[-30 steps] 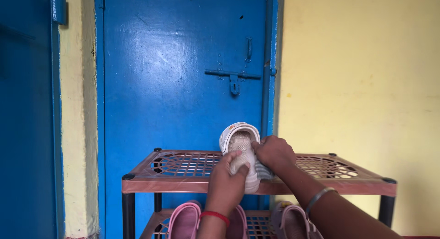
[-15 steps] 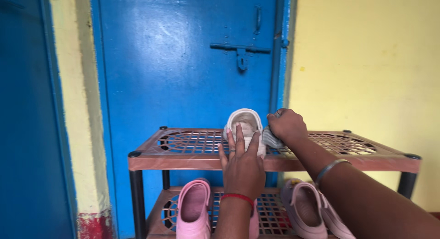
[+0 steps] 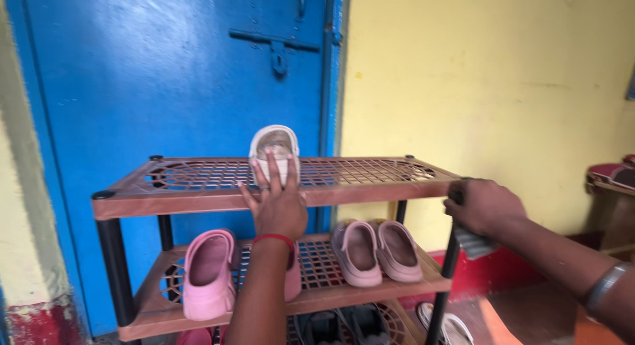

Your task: The person wipes a teal sneaker and a white clog-style shoe with a cloth, cleaning the uppers and soles. The person places the cleaned shoes on a multi-tiered shoe rack.

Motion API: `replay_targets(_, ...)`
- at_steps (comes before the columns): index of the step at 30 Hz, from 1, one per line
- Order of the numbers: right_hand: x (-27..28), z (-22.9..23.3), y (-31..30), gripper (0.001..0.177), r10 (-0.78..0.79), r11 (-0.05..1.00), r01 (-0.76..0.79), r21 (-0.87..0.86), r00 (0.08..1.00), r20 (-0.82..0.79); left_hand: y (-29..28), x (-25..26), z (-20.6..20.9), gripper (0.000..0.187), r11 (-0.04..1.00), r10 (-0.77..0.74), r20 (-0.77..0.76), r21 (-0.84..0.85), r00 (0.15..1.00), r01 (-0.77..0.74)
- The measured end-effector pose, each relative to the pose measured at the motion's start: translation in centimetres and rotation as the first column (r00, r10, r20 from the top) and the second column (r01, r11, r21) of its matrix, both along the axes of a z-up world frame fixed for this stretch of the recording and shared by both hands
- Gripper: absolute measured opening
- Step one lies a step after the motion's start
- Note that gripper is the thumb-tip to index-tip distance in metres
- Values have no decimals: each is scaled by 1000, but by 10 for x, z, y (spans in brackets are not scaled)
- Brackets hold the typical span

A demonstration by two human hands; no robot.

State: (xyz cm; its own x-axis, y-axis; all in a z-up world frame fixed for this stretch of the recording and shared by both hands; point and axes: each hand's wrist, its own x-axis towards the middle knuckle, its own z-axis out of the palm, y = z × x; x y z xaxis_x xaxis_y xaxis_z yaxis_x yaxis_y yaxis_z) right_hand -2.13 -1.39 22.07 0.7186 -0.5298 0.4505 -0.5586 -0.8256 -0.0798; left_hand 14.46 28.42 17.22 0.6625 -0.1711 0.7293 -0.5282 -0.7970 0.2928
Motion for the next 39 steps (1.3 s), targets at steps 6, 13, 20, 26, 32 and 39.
replay_targets(6, -61, -42, -58, 32, -134, 990, 139, 20, 976, -169, -52, -22, -1, 84, 998, -52, 198, -36, 979, 61)
replay_targets(13, -69, -123, -115, 31, -164, 979, 194, 55, 924, -346, -190, -70, -38, 91, 927, -332, 136, 230, 933, 296)
replay_targets(20, -69, -214, -190, 36, -164, 969, 218, 117, 919, -358, -323, -79, -167, 45, 663, -736, 235, 61, 635, 746)
replay_targets(26, -47, -300, -258, 32, -191, 949, 286, 131, 856, -480, -369, -71, -277, 31, 603, -785, 3, 237, 620, 762)
replay_targets(32, -1, -389, -308, 43, -92, 957, 207, 202, 879, -467, -377, -48, -327, 22, 574, -641, -401, 314, 654, 756)
replay_targets(39, 43, -471, -318, 64, 52, 932, 228, 280, 682, -730, -446, -38, -384, 44, 831, -441, -746, -130, 499, 540)
